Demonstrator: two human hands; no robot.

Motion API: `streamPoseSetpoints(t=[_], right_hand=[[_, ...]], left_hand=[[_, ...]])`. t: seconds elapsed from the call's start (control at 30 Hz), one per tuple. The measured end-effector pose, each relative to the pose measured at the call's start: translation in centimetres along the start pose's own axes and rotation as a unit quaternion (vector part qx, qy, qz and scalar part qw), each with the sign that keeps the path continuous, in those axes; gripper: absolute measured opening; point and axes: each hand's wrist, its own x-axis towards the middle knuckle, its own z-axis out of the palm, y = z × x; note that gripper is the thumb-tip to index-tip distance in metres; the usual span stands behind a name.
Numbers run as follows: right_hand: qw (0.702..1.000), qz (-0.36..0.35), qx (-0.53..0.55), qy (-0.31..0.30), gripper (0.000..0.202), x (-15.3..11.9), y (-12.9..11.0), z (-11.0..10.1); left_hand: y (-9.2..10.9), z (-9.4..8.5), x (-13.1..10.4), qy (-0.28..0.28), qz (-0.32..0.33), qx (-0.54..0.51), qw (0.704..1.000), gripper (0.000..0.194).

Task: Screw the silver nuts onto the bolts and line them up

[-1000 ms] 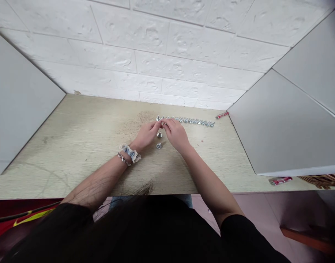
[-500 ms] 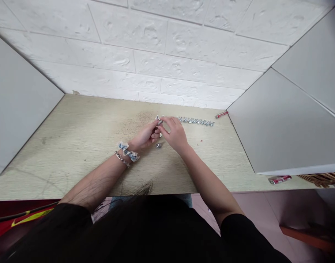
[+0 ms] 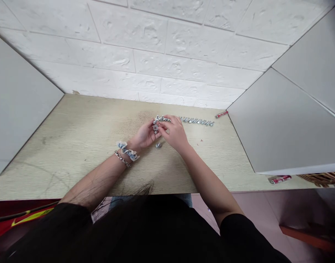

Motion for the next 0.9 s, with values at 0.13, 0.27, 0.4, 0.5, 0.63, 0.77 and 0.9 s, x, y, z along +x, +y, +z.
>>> streamPoseSetpoints(t=[0.13, 0.27, 0.4, 0.5, 0.63, 0.77, 0.9], right_hand=[[1.0, 0.004, -0.004, 0.008, 0.017, -0.1, 0.1, 0.3], [1.0, 0.009, 0.013, 0.018, 0.013, 0.0, 0.4, 0.7], [0.999, 0.037, 0.036, 0.018, 0.01, 0.0, 0.6, 1.1], [0.997, 0.052, 0.054, 0.009, 0.011, 0.1, 0.6, 1.2], [0.993, 0.076, 0.085, -0.001, 0.009, 0.4, 0.5, 1.0], [0.988, 0.102, 0.112, -0.007, 0.004, 0.4, 0.2, 0.8], [0.992, 0.055, 0.112, -0.01, 0.006, 0.3, 0.0, 0.6]], left_hand=[[-0.1, 0.1, -0.1, -0.022, -0.002, -0.01, 1.0, 0.029], [-0.2, 0.3, -0.2, -0.036, -0.009, -0.016, 0.999, 0.029], [-0.2, 0.4, -0.3, -0.057, -0.015, -0.019, 0.998, 0.031], [-0.2, 0.5, -0.3, -0.068, -0.019, -0.016, 0.997, 0.03], [-0.2, 0.7, -0.6, -0.076, -0.031, -0.009, 0.997, 0.033], [-0.2, 0.9, -0.8, -0.078, -0.032, -0.012, 0.996, 0.038], [0.0, 0.9, -0.7, -0.066, -0.021, -0.017, 0.997, 0.039]])
